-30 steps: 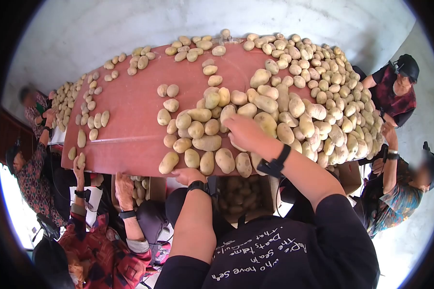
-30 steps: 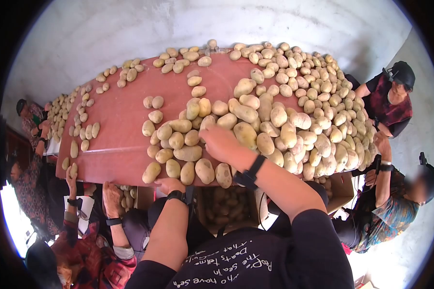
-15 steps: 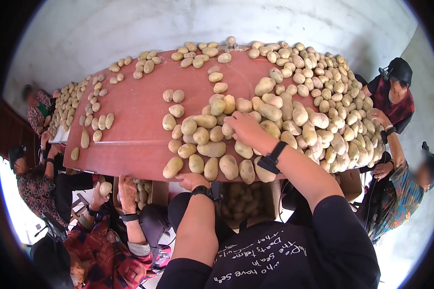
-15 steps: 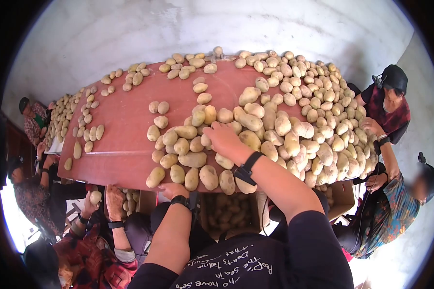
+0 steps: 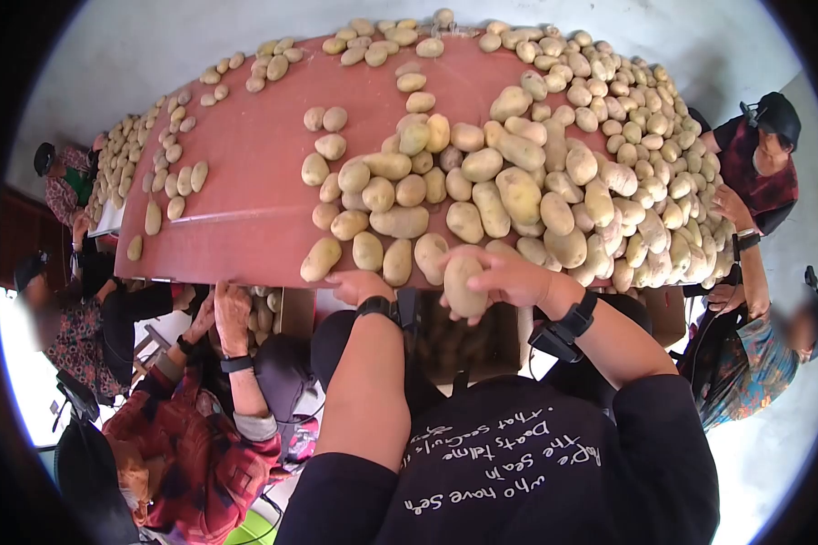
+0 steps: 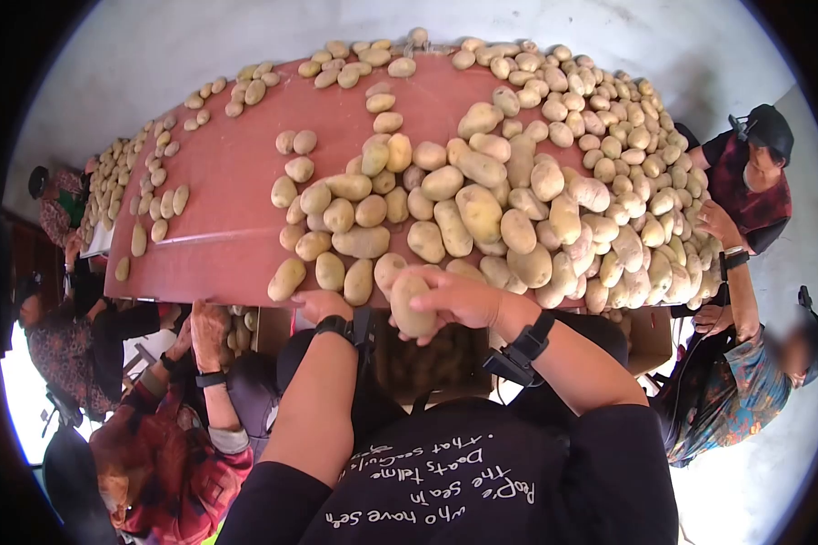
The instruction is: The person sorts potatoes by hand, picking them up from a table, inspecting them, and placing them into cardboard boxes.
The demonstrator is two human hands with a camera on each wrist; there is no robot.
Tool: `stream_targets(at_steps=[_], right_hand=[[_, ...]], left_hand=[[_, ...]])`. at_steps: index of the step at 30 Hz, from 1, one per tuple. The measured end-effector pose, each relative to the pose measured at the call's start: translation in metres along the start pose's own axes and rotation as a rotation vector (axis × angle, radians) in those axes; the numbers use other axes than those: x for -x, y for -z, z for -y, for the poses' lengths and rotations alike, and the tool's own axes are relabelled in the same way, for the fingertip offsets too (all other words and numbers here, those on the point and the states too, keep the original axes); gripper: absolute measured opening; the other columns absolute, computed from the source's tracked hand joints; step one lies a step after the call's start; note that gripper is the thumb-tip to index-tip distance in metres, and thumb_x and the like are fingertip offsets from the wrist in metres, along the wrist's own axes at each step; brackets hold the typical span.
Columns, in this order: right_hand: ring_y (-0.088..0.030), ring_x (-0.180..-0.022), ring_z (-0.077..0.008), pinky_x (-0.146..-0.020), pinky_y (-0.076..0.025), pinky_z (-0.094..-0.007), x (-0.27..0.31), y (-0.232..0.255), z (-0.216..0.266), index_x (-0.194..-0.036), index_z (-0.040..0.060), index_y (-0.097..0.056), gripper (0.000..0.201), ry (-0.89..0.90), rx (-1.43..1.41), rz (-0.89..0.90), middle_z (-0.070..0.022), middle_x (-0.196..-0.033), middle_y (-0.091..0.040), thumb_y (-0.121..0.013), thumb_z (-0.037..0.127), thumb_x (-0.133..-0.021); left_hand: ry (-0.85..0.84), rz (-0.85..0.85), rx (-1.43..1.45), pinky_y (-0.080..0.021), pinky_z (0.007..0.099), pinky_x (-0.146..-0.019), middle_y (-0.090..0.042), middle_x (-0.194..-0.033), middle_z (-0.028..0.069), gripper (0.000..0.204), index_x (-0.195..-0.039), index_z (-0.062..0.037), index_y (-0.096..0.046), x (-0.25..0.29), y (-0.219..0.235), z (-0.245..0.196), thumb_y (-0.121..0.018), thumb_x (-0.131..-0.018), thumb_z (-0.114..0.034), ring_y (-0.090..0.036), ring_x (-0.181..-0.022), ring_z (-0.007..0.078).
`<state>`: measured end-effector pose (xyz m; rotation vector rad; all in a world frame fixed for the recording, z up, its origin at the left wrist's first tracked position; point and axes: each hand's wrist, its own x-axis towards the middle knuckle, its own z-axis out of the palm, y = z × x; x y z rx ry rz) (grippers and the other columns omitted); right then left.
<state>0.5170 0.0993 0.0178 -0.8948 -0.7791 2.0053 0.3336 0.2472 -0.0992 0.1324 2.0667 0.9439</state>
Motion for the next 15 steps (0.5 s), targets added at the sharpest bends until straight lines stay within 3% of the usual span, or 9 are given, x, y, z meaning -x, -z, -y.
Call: stream_targets(at_steps=[5,8,11,12,15], right_hand=[[-0.065,-0.088,-0.0243,-0.072,-0.059,-0.0337,-0.005,0.006,-0.067,-0.129,0.0036,-0.041,0.053,-0.320,0.507,-0.125,-0.0133,-0.112,-0.058,-0.062,0.028,-0.087],[-0.065,-0.088,-0.0244,-0.069,-0.057,-0.0329,-0.011,0.004,-0.084,-0.130,0.0010,-0.041,0.055,-0.366,0.654,-0.249,-0.0160,-0.105,-0.061,-0.061,0.028,-0.086],[-0.066,-0.082,-0.0254,-0.062,-0.054,-0.0334,-0.019,0.000,-0.075,-0.124,-0.0002,-0.049,0.050,-0.424,0.868,-0.238,-0.0165,-0.094,-0.065,-0.061,0.029,-0.085],[-0.065,-0.072,-0.0274,-0.061,-0.051,-0.0374,-0.020,-0.002,-0.068,-0.112,0.0022,-0.059,0.040,-0.283,1.057,-0.203,-0.0152,-0.085,-0.067,-0.060,0.030,-0.084],[-0.064,-0.072,-0.0304,-0.066,-0.050,-0.0404,-0.031,-0.007,-0.007,-0.101,0.0052,-0.062,0.030,-0.242,1.180,-0.103,-0.0148,-0.087,-0.067,-0.058,0.029,-0.084]], left_hand=[[-0.009,-0.015,-0.007,-0.045,0.0491,-0.095,-0.054,-0.126,0.0273,0.067,-0.126,0.0075,-0.047,0.006,0.002,0.000,-0.029,-0.098,-0.051,-0.054,-0.112,0.0438],[-0.016,0.000,0.003,-0.045,0.0486,-0.095,-0.054,-0.125,0.0272,0.067,-0.126,0.0075,-0.047,0.002,0.002,0.000,-0.029,-0.098,-0.051,-0.054,-0.112,0.0436],[-0.002,-0.009,-0.021,-0.045,0.0485,-0.095,-0.054,-0.124,0.0276,0.067,-0.126,0.0078,-0.047,0.000,0.001,0.001,-0.029,-0.098,-0.051,-0.054,-0.112,0.0437],[0.008,-0.018,-0.008,-0.045,0.0489,-0.095,-0.054,-0.125,0.0278,0.067,-0.126,0.0078,-0.046,-0.012,-0.004,0.006,-0.029,-0.098,-0.051,-0.054,-0.112,0.0439],[-0.023,-0.004,0.020,-0.046,0.0488,-0.094,-0.054,-0.125,0.0283,0.067,-0.125,0.0082,-0.047,-0.003,0.000,0.004,-0.030,-0.098,-0.051,-0.054,-0.111,0.0443]])
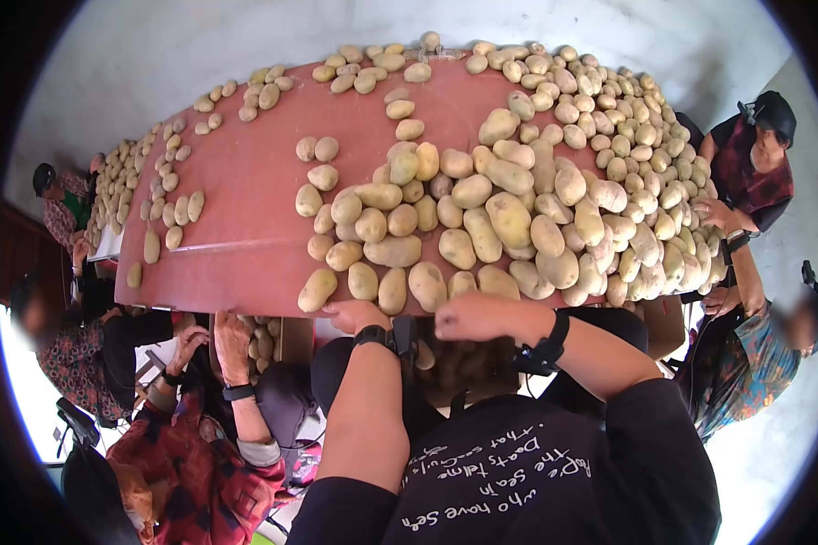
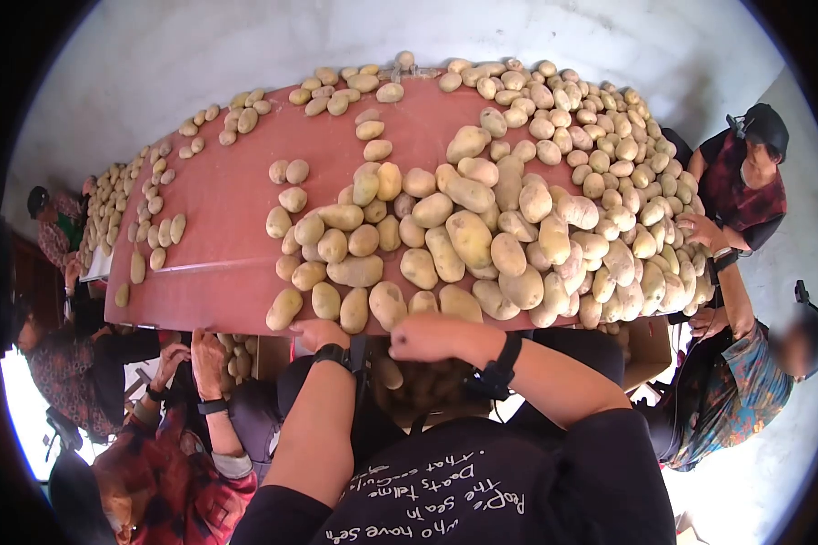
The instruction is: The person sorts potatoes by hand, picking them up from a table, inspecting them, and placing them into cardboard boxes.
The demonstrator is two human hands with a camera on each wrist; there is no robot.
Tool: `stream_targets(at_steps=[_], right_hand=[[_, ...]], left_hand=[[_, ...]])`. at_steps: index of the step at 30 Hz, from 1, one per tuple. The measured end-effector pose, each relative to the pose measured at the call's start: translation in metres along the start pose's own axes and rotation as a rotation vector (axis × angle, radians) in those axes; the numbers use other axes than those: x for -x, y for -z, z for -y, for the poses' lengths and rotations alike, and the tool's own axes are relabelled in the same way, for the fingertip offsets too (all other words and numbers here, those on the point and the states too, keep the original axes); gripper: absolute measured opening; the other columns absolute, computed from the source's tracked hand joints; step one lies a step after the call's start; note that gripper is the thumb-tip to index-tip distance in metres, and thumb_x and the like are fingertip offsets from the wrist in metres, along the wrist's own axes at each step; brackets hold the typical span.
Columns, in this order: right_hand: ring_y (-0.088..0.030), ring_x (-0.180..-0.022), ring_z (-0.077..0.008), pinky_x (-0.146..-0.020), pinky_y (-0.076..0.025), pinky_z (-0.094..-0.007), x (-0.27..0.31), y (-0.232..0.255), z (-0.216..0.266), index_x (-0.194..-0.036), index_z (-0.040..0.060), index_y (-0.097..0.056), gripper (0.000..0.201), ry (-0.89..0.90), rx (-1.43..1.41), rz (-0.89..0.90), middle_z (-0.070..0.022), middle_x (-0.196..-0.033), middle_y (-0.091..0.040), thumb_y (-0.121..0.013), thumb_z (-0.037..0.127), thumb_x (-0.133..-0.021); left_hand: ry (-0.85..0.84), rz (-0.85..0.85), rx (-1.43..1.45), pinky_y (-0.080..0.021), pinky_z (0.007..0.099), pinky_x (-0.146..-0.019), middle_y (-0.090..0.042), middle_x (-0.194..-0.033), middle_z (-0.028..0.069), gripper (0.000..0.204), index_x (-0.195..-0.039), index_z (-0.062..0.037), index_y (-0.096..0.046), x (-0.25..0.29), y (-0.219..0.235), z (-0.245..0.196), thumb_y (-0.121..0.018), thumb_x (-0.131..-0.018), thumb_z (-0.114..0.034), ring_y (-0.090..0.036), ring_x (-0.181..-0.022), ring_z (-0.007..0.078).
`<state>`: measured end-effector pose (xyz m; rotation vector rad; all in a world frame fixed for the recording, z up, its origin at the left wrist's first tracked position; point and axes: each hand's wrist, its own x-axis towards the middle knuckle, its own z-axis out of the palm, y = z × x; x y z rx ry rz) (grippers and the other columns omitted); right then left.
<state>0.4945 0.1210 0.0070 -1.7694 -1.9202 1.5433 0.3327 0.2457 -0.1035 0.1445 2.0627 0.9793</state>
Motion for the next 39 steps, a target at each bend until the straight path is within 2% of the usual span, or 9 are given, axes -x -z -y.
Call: stream_targets(at_steps=[2,4,10,19,22,27,31,35,39], right_hand=[[-0.064,-0.082,-0.0298,-0.072,-0.049,-0.0421,0.006,0.044,0.044,-0.101,0.0076,-0.061,0.025,-0.187,-0.073,-0.152,-0.0151,-0.090,-0.065,-0.059,0.025,-0.082],[-0.060,-0.082,-0.0288,-0.071,-0.048,-0.0382,-0.037,0.037,0.009,-0.109,0.0090,-0.059,0.028,0.132,0.259,-0.696,-0.0103,-0.092,-0.061,-0.056,0.017,-0.082],[-0.054,-0.098,-0.0308,-0.079,-0.046,-0.0420,-0.099,0.048,0.001,-0.108,0.0137,-0.060,0.024,0.106,0.586,-0.924,-0.0129,-0.101,-0.054,-0.051,0.012,-0.087],[-0.054,-0.101,-0.0281,-0.083,-0.045,-0.0418,-0.090,0.067,-0.010,-0.123,0.0140,-0.052,0.048,0.053,0.336,-0.791,-0.0146,-0.104,-0.055,-0.065,0.009,-0.077],[-0.055,-0.107,-0.0240,-0.088,-0.045,-0.0389,-0.066,0.075,-0.008,-0.125,0.0123,-0.049,0.055,0.318,-0.105,-0.729,-0.0141,-0.113,-0.056,-0.069,0.005,-0.073],[-0.047,-0.125,-0.0253,-0.099,-0.045,-0.0390,-0.027,0.055,-0.015,-0.135,0.0055,-0.036,0.056,0.476,-1.246,-0.232,-0.0171,-0.132,-0.049,-0.061,0.004,-0.085],[-0.056,-0.113,-0.0299,-0.095,-0.050,-0.0434,-0.004,0.029,-0.021,-0.129,0.0058,-0.040,0.044,0.533,-1.413,-0.112,-0.0182,-0.120,-0.055,-0.054,0.028,-0.093],[-0.064,-0.099,-0.0288,-0.070,-0.059,-0.0379,0.023,0.000,-0.026,-0.117,0.0059,-0.050,0.041,0.334,-1.413,-0.033,-0.0165,-0.104,-0.061,-0.052,0.040,-0.094],[-0.064,-0.099,-0.0257,-0.070,-0.058,-0.0361,0.044,-0.026,-0.041,-0.115,0.0061,-0.052,0.036,0.145,-1.327,0.082,-0.0145,-0.104,-0.062,-0.049,0.037,-0.096]], left_hand=[[-0.029,-0.016,0.011,-0.047,0.0481,-0.093,-0.055,-0.122,0.0288,0.066,-0.124,0.0084,-0.047,-0.005,-0.002,0.004,-0.031,-0.098,-0.050,-0.055,-0.110,0.0442],[-0.049,-0.004,0.060,-0.047,0.0481,-0.092,-0.056,-0.121,0.0287,0.066,-0.124,0.0084,-0.047,-0.003,-0.002,0.003,-0.031,-0.098,-0.050,-0.056,-0.109,0.0442],[0.022,0.016,0.063,-0.048,0.0481,-0.091,-0.056,-0.123,0.0251,0.064,-0.125,0.0039,-0.048,0.012,0.004,-0.007,-0.031,-0.098,-0.051,-0.056,-0.109,0.0423],[0.027,0.018,0.016,-0.047,0.0492,-0.092,-0.054,-0.128,0.0220,0.064,-0.128,0.0019,-0.045,0.013,0.004,-0.010,-0.029,-0.097,-0.053,-0.054,-0.112,0.0414],[0.037,0.012,0.038,-0.047,0.0493,-0.092,-0.054,-0.128,0.0217,0.064,-0.128,0.0011,-0.045,0.016,0.006,-0.010,-0.029,-0.097,-0.053,-0.054,-0.112,0.0413],[0.065,0.068,0.034,-0.048,0.0497,-0.089,-0.054,-0.127,0.0208,0.064,-0.127,0.0002,-0.046,0.018,0.009,-0.011,-0.028,-0.097,-0.053,-0.054,-0.112,0.0405],[0.038,0.059,0.031,-0.048,0.0498,-0.090,-0.054,-0.127,0.0214,0.064,-0.126,0.0008,-0.047,0.021,0.012,-0.013,-0.029,-0.097,-0.053,-0.054,-0.112,0.0399],[0.016,-0.015,0.048,-0.048,0.0495,-0.091,-0.057,-0.124,0.0230,0.064,-0.120,0.0051,-0.052,-0.006,-0.004,-0.002,-0.031,-0.097,-0.051,-0.056,-0.110,0.0416],[-0.056,-0.035,-0.032,-0.049,0.0480,-0.089,-0.057,-0.121,0.0276,0.067,-0.117,0.0100,-0.052,0.003,0.000,-0.003,-0.031,-0.097,-0.050,-0.057,-0.105,0.0445]])
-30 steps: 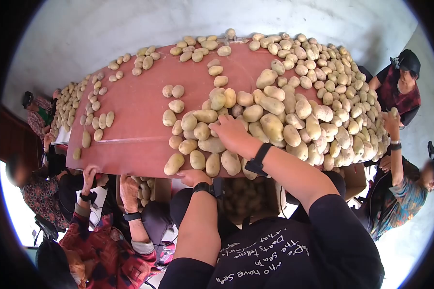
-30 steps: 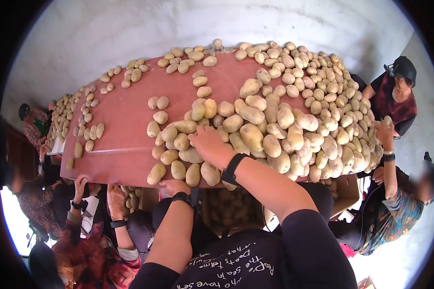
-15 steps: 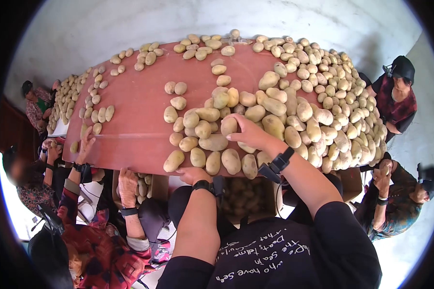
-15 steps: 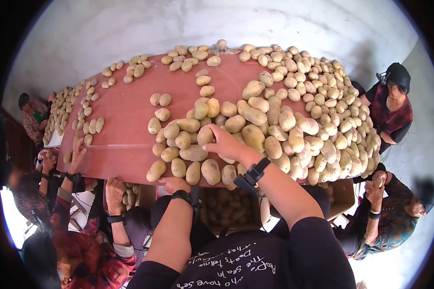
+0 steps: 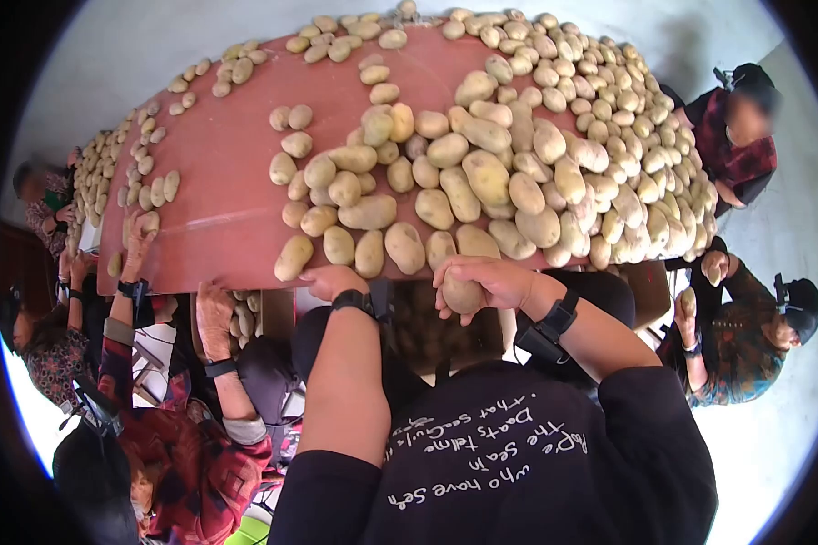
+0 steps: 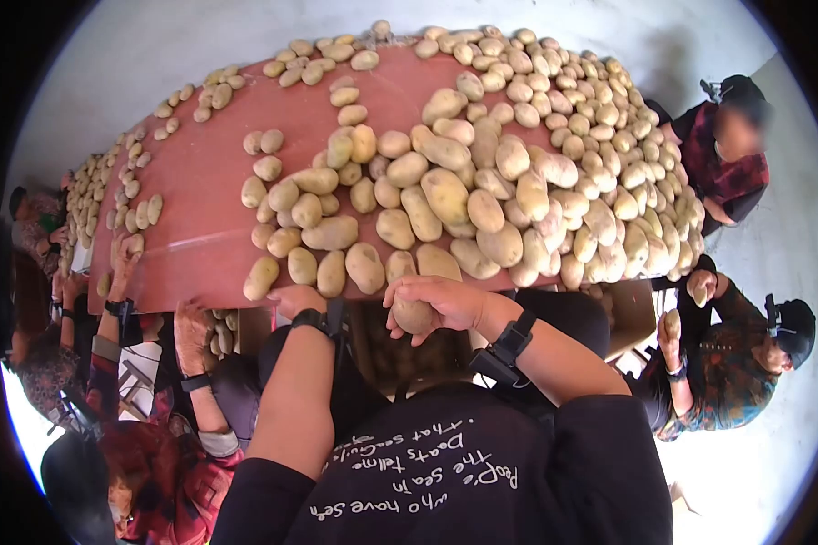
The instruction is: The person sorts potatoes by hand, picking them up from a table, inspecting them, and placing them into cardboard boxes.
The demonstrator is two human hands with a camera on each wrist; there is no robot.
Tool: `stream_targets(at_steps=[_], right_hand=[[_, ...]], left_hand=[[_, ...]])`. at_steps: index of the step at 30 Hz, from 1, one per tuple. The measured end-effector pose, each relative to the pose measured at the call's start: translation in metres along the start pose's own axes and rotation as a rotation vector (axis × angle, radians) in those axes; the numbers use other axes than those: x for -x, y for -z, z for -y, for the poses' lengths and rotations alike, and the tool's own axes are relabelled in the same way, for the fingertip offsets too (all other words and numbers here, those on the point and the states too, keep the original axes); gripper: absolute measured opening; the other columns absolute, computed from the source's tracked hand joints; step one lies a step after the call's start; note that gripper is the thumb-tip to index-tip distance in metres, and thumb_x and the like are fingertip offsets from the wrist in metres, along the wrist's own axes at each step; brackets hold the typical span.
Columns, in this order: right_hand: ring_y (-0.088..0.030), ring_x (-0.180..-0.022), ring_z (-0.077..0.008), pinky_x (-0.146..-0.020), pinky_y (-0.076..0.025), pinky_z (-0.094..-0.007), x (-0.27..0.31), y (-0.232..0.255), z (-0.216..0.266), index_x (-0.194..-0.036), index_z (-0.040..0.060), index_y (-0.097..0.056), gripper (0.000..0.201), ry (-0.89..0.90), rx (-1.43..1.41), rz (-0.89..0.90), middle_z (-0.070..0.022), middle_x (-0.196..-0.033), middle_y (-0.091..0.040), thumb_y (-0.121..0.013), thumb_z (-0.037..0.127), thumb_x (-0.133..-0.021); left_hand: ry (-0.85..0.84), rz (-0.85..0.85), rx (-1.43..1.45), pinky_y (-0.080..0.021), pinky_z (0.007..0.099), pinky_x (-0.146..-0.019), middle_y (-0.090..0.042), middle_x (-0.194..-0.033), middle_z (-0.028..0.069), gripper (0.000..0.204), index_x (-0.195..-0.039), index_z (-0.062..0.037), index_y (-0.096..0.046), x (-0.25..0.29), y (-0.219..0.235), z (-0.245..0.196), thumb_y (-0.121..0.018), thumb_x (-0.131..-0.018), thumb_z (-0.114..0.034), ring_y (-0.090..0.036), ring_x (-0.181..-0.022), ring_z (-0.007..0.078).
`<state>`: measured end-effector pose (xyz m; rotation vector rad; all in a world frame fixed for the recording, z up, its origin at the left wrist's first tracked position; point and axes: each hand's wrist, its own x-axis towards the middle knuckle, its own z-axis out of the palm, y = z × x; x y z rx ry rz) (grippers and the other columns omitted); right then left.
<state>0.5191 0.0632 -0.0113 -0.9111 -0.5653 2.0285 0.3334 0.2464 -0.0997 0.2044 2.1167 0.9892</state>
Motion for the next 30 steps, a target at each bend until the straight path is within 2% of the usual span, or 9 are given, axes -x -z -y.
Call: stream_targets(at_steps=[3,10,13,14,17,19,22,25,30], right_hand=[[-0.064,-0.097,-0.0213,-0.072,-0.058,-0.0375,0.007,0.007,-0.025,-0.116,0.0105,-0.055,0.036,-0.115,0.164,-0.111,-0.0108,-0.106,-0.062,-0.049,0.040,-0.095],[-0.063,-0.088,-0.0257,-0.072,-0.054,-0.0345,0.016,0.020,-0.059,-0.117,0.0088,-0.060,0.037,-0.200,0.725,-0.499,-0.0128,-0.110,-0.063,-0.050,0.034,-0.092],[-0.064,-0.088,-0.0276,-0.072,-0.051,-0.0351,0.029,0.027,-0.051,-0.108,0.0068,-0.064,0.033,-0.042,1.131,-0.386,-0.0148,-0.101,-0.066,-0.051,0.032,-0.090],[-0.063,-0.085,-0.0314,-0.073,-0.049,-0.0380,0.037,0.019,-0.045,-0.096,0.0042,-0.065,0.026,0.048,1.119,-0.468,-0.0146,-0.089,-0.067,-0.053,0.025,-0.087],[-0.061,-0.082,-0.0316,-0.072,-0.048,-0.0407,0.053,-0.010,-0.002,-0.093,0.0058,-0.063,0.019,0.333,1.225,-0.819,-0.0122,-0.086,-0.064,-0.059,0.021,-0.083],[-0.058,-0.092,-0.0308,-0.075,-0.046,-0.0420,0.055,-0.006,0.016,-0.097,0.0081,-0.059,0.026,0.680,1.493,-1.094,-0.0102,-0.094,-0.059,-0.068,0.021,-0.076],[-0.052,-0.104,-0.0284,-0.082,-0.043,-0.0401,0.059,-0.008,0.048,-0.106,0.0103,-0.055,0.041,0.489,1.921,-1.369,-0.0088,-0.106,-0.053,-0.073,0.024,-0.072],[-0.046,-0.111,-0.0279,-0.093,-0.038,-0.0411,0.051,0.007,0.048,-0.119,0.0121,-0.050,0.057,0.344,1.970,-1.378,-0.0093,-0.114,-0.049,-0.076,0.021,-0.070],[-0.048,-0.107,-0.0276,-0.091,-0.039,-0.0404,0.038,0.030,0.049,-0.119,0.0106,-0.051,0.056,0.196,2.029,-1.328,-0.0088,-0.109,-0.053,-0.072,0.018,-0.068]], left_hand=[[0.006,0.020,-0.003,-0.049,0.0493,-0.089,-0.058,-0.117,0.0304,0.071,-0.114,0.0135,-0.053,-0.004,-0.002,0.006,-0.032,-0.097,-0.052,-0.058,-0.105,0.0449],[0.078,-0.041,-0.027,-0.051,0.0487,-0.087,-0.061,-0.117,0.0231,0.068,-0.113,0.0054,-0.059,0.002,-0.002,-0.003,-0.033,-0.095,-0.055,-0.059,-0.105,0.0405],[0.052,-0.024,-0.037,-0.051,0.0487,-0.087,-0.060,-0.120,0.0221,0.070,-0.116,0.0056,-0.057,-0.005,-0.003,0.003,-0.032,-0.095,-0.056,-0.059,-0.106,0.0412],[0.066,-0.008,-0.026,-0.051,0.0490,-0.087,-0.060,-0.121,0.0220,0.071,-0.117,0.0058,-0.057,-0.006,-0.003,0.004,-0.032,-0.094,-0.056,-0.058,-0.106,0.0414],[0.105,0.018,-0.005,-0.051,0.0495,-0.086,-0.059,-0.122,0.0217,0.071,-0.118,0.0061,-0.055,-0.004,-0.002,0.001,-0.032,-0.094,-0.057,-0.058,-0.107,0.0419],[0.127,0.026,-0.008,-0.051,0.0497,-0.086,-0.058,-0.123,0.0216,0.072,-0.119,0.0058,-0.055,-0.003,-0.001,-0.002,-0.032,-0.094,-0.057,-0.057,-0.107,0.0419],[0.117,0.045,0.010,-0.050,0.0495,-0.087,-0.057,-0.124,0.0217,0.071,-0.121,0.0051,-0.053,0.007,0.004,-0.006,-0.032,-0.094,-0.057,-0.057,-0.108,0.0421],[0.107,0.045,0.058,-0.050,0.0494,-0.088,-0.057,-0.124,0.0219,0.070,-0.122,0.0044,-0.053,0.013,0.006,-0.008,-0.032,-0.094,-0.056,-0.057,-0.108,0.0423],[0.073,0.022,0.067,-0.049,0.0489,-0.089,-0.057,-0.124,0.0236,0.068,-0.122,0.0053,-0.052,0.008,0.004,-0.006,-0.032,-0.095,-0.054,-0.056,-0.108,0.0428]])
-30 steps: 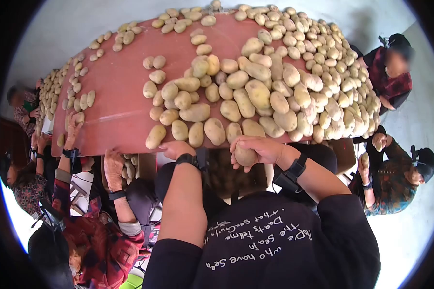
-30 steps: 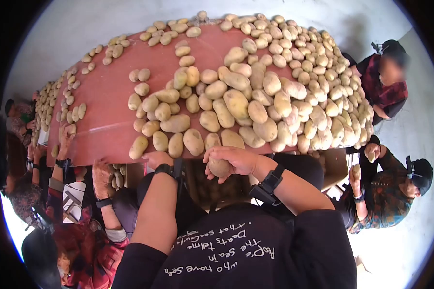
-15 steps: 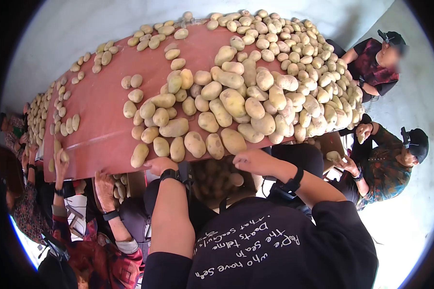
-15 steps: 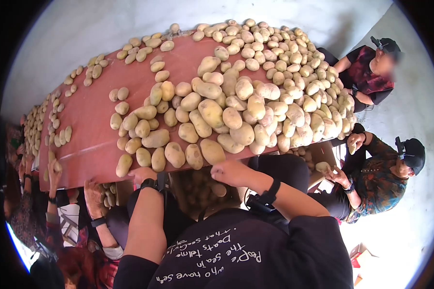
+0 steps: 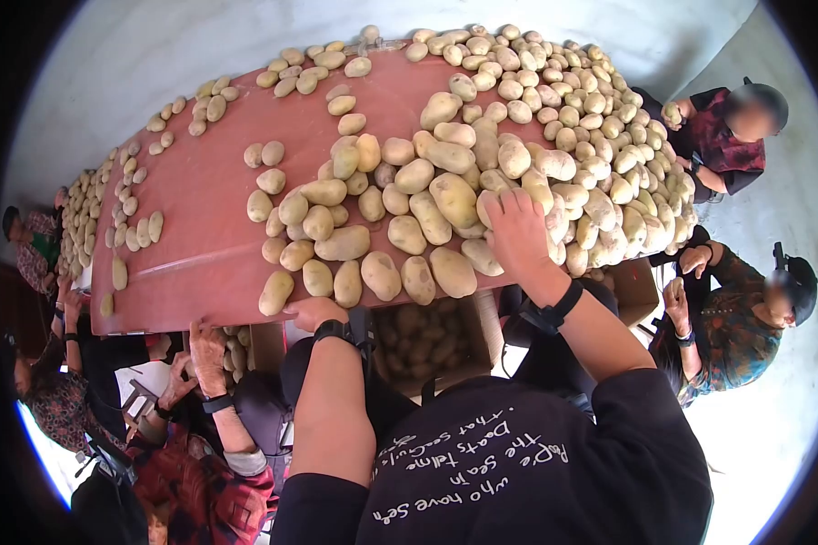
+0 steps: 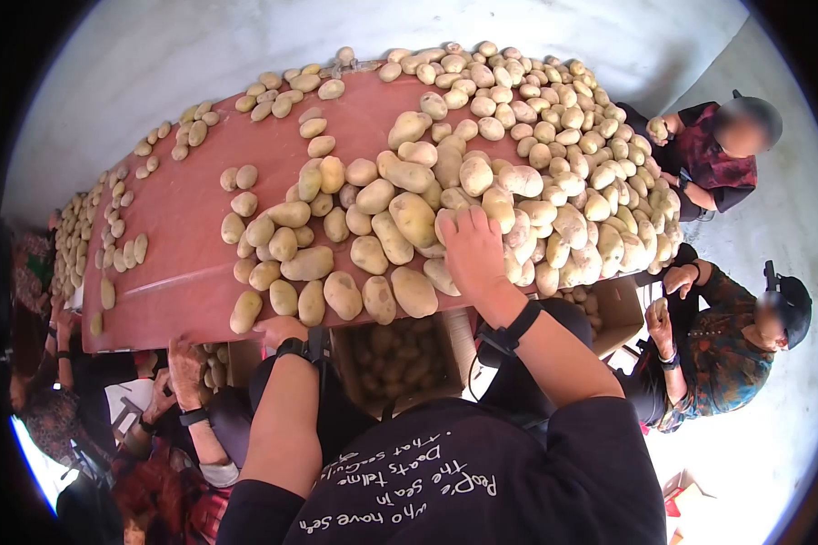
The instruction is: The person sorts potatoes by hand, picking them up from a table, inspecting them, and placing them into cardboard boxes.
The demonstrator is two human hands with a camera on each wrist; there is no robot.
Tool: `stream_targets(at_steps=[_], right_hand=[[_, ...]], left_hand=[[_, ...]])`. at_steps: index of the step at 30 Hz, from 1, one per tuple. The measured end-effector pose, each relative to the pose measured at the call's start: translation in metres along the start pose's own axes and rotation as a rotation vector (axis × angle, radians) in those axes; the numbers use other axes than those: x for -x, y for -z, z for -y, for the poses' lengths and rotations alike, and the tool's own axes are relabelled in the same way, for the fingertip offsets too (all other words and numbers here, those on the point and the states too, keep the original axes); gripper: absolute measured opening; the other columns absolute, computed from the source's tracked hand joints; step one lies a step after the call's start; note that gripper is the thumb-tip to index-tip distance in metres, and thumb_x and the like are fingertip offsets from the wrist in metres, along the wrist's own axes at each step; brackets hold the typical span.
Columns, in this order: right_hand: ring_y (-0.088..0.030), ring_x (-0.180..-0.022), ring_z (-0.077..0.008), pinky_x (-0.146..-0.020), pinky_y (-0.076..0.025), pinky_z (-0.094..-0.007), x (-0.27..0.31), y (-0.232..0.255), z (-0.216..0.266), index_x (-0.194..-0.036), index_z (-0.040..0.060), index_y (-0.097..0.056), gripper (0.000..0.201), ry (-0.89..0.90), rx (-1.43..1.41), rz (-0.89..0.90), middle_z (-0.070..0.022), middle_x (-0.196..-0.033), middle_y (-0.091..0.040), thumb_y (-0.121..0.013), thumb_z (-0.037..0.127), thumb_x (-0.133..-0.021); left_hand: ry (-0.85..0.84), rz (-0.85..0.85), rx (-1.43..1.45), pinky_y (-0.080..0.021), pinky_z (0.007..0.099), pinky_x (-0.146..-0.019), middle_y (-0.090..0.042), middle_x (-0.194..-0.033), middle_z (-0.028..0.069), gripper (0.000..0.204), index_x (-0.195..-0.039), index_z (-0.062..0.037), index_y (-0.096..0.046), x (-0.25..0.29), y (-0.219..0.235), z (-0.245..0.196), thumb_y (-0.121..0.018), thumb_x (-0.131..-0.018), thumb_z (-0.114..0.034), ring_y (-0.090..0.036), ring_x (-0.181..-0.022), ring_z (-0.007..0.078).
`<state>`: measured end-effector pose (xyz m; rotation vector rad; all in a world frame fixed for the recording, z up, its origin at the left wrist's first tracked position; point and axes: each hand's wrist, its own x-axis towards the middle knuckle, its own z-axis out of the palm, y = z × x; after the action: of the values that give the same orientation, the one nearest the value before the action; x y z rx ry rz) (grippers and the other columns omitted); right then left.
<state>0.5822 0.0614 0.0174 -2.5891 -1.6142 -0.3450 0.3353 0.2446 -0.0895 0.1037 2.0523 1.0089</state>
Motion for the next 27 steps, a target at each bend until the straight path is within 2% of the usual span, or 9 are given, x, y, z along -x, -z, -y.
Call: stream_targets(at_steps=[4,7,8,11,14,17,20,23,27], right_hand=[[-0.051,-0.102,-0.0279,-0.088,-0.041,-0.0404,-0.004,0.000,-0.009,-0.118,0.0081,-0.053,0.053,0.003,-0.025,-0.045,-0.0091,-0.103,-0.057,-0.068,0.013,-0.067],[-0.053,-0.095,-0.0311,-0.085,-0.043,-0.0418,-0.002,0.025,-0.009,-0.115,0.0055,-0.055,0.049,-0.002,-0.227,-0.195,-0.0109,-0.097,-0.058,-0.067,0.012,-0.068],[-0.057,-0.097,-0.0275,-0.082,-0.047,-0.0384,0.001,0.037,-0.009,-0.115,0.0044,-0.054,0.044,-0.015,-0.332,-0.164,-0.0115,-0.104,-0.060,-0.067,0.013,-0.073],[-0.059,-0.103,-0.0248,-0.085,-0.050,-0.0372,0.011,0.041,-0.011,-0.120,0.0037,-0.051,0.044,-0.271,-1.387,0.132,-0.0133,-0.114,-0.060,-0.064,0.021,-0.081],[-0.058,-0.111,-0.0263,-0.088,-0.052,-0.0407,0.028,0.023,-0.014,-0.125,0.0031,-0.046,0.046,-0.328,-2.200,0.467,-0.0153,-0.122,-0.057,-0.057,0.026,-0.087],[-0.056,-0.114,-0.0367,-0.087,-0.054,-0.0473,0.042,0.006,-0.002,-0.133,0.0023,-0.042,0.052,-0.289,-2.523,0.635,-0.0187,-0.126,-0.054,-0.054,0.027,-0.089],[-0.057,-0.114,-0.0354,-0.085,-0.055,-0.0485,0.054,-0.007,0.005,-0.134,0.0006,-0.043,0.052,-0.443,-2.600,0.773,-0.0189,-0.127,-0.053,-0.053,0.029,-0.091],[-0.057,-0.114,-0.0343,-0.085,-0.055,-0.0498,0.061,-0.015,0.006,-0.131,-0.0017,-0.047,0.050,-0.480,-2.426,0.888,-0.0186,-0.125,-0.055,-0.051,0.030,-0.093],[-0.056,-0.115,-0.0265,-0.086,-0.054,-0.0469,0.065,-0.030,0.001,-0.122,0.0042,-0.059,0.039,-0.307,-2.030,1.027,-0.0118,-0.122,-0.059,-0.052,0.031,-0.094]], left_hand=[[-0.013,-0.015,-0.025,-0.049,0.0491,-0.090,-0.057,-0.122,0.0252,0.069,-0.121,0.0068,-0.052,0.006,0.000,-0.002,-0.032,-0.096,-0.054,-0.056,-0.108,0.0437],[-0.009,-0.019,-0.072,-0.047,0.0489,-0.092,-0.057,-0.122,0.0274,0.070,-0.119,0.0094,-0.053,-0.006,-0.003,0.004,-0.032,-0.096,-0.054,-0.056,-0.108,0.0444],[-0.010,-0.013,-0.076,-0.046,0.0483,-0.093,-0.056,-0.122,0.0280,0.072,-0.118,0.0102,-0.055,-0.007,-0.003,0.005,-0.032,-0.096,-0.054,-0.055,-0.109,0.0443],[-0.051,-0.017,-0.092,-0.048,0.0498,-0.089,-0.056,-0.120,0.0304,0.069,-0.117,0.0121,-0.052,-0.013,-0.004,0.007,-0.032,-0.097,-0.051,-0.056,-0.107,0.0450],[-0.067,-0.029,-0.069,-0.049,0.0499,-0.089,-0.057,-0.119,0.0295,0.071,-0.117,0.0119,-0.052,-0.012,-0.006,0.008,-0.031,-0.097,-0.052,-0.057,-0.107,0.0445],[-0.043,-0.011,-0.044,-0.049,0.0501,-0.089,-0.057,-0.120,0.0278,0.072,-0.118,0.0113,-0.053,0.011,0.003,0.000,-0.031,-0.096,-0.054,-0.057,-0.106,0.0442],[-0.018,0.010,-0.062,-0.049,0.0502,-0.089,-0.057,-0.121,0.0263,0.073,-0.119,0.0094,-0.053,0.002,0.001,0.001,-0.030,-0.095,-0.055,-0.056,-0.107,0.0441],[-0.026,-0.004,-0.057,-0.048,0.0501,-0.090,-0.056,-0.123,0.0258,0.072,-0.120,0.0075,-0.053,-0.005,-0.001,0.004,-0.030,-0.095,-0.056,-0.056,-0.108,0.0440],[-0.025,-0.037,-0.034,-0.048,0.0495,-0.091,-0.056,-0.124,0.0257,0.070,-0.121,0.0064,-0.053,0.000,-0.002,0.003,-0.031,-0.095,-0.055,-0.056,-0.109,0.0439]])
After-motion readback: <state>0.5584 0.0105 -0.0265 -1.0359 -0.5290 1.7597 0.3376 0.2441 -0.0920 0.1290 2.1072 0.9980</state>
